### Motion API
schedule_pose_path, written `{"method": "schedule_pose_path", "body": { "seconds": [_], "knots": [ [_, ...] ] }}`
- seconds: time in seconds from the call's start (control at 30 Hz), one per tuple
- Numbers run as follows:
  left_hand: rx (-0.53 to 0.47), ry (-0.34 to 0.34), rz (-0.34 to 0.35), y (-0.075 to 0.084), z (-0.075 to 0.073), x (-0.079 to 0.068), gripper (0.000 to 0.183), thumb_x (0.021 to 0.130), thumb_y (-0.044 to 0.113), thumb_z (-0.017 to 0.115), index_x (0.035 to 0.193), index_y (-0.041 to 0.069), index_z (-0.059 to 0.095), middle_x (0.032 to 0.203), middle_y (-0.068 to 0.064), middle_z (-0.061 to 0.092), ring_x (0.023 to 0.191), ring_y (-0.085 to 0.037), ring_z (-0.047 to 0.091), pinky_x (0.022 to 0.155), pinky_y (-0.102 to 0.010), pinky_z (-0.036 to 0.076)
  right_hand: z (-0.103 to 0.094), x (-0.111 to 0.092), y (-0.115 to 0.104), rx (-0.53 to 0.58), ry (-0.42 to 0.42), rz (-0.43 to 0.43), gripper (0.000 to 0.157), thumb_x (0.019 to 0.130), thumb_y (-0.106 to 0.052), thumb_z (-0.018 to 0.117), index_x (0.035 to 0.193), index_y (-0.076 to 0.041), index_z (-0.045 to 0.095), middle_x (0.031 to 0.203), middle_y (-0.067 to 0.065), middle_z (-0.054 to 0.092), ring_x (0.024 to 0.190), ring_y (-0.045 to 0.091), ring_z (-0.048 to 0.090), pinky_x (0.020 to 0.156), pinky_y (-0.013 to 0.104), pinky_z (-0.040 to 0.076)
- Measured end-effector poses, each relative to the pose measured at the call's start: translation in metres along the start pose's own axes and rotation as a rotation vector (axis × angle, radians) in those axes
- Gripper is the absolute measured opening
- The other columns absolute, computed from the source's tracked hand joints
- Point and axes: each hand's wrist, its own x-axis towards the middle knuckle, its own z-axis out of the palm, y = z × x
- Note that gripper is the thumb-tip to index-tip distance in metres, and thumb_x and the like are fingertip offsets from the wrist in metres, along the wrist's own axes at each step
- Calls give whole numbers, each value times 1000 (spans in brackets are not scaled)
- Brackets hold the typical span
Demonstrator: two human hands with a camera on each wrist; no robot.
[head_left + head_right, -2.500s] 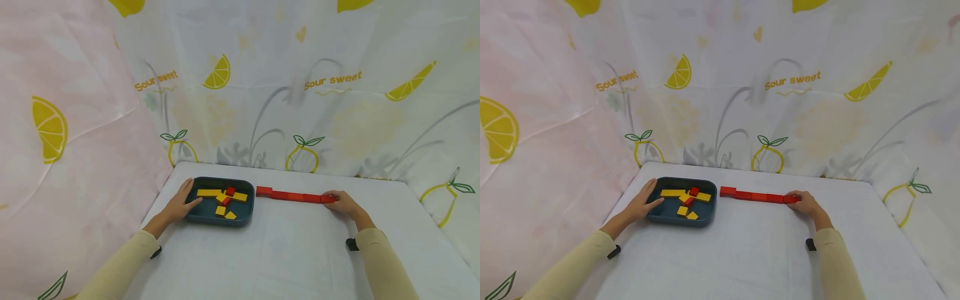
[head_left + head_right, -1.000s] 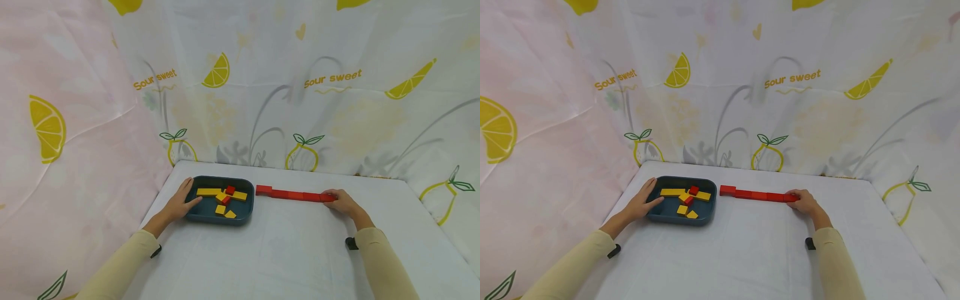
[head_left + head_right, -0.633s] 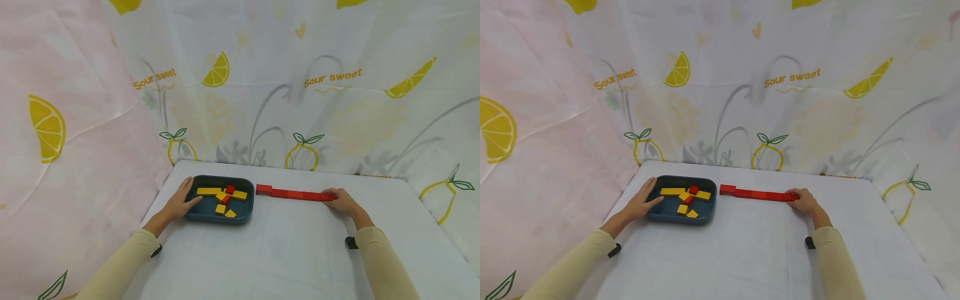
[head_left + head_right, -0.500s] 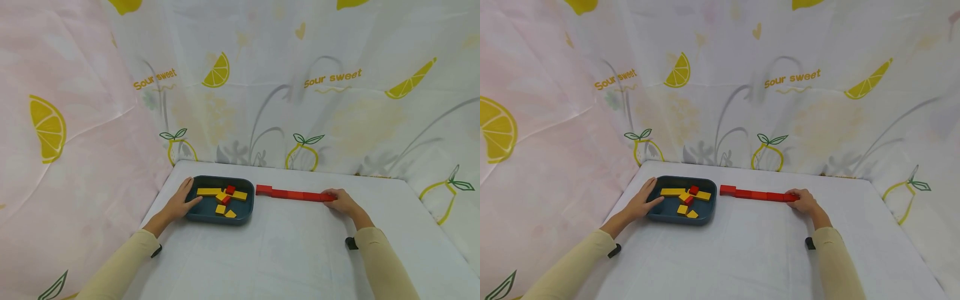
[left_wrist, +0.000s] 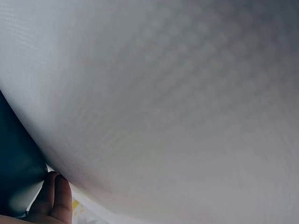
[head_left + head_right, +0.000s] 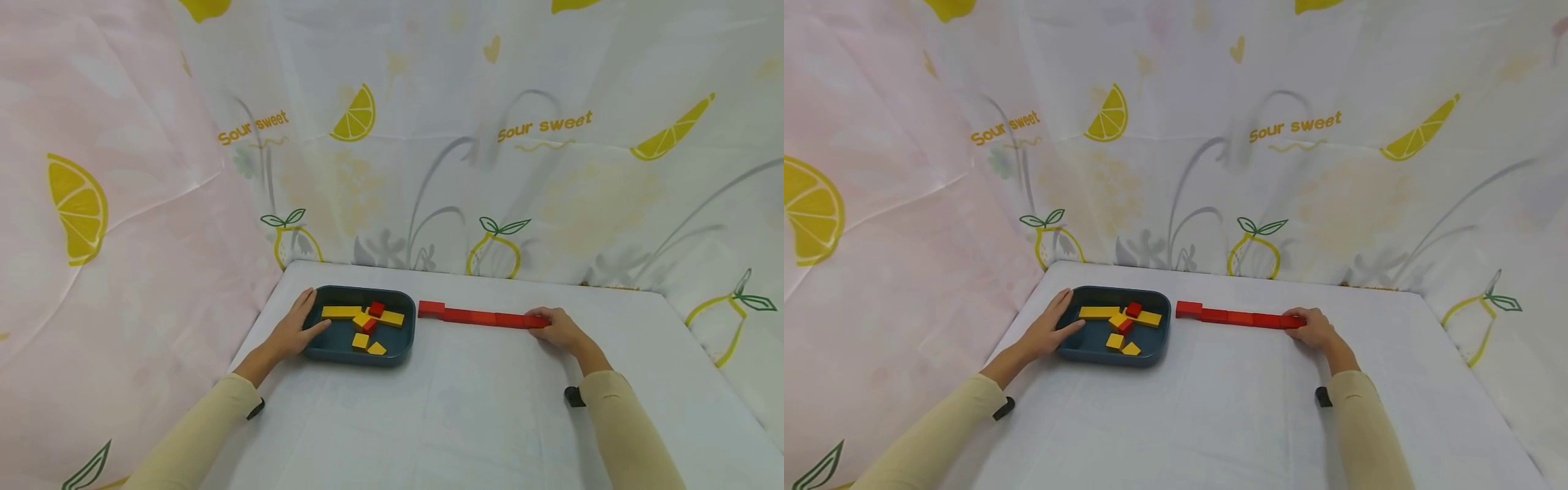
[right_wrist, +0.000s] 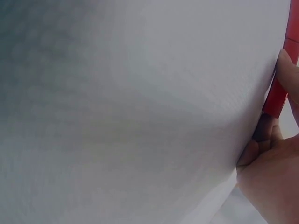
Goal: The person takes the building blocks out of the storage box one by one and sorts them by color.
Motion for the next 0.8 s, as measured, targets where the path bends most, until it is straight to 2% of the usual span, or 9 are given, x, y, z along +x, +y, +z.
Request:
{"method": "schedule_pose_path", "body": {
  "seconds": [0.37,0.8],
  "knots": [
    [5,8,-3,0,1,1,88,88,57,48,149,9,6,155,-13,5,141,-34,13,110,-57,18,0,2,1,0,-4,37,41,86,-13,61,125,-5,53,122,22,49,108,35,42,88,49,40],
    [-7,-5,-14,1,0,1,88,88,59,46,149,11,5,156,-10,3,142,-32,13,111,-56,18,1,2,3,7,-4,22,41,86,-13,61,126,-6,53,123,22,49,109,35,42,89,50,40]
  ]
}}
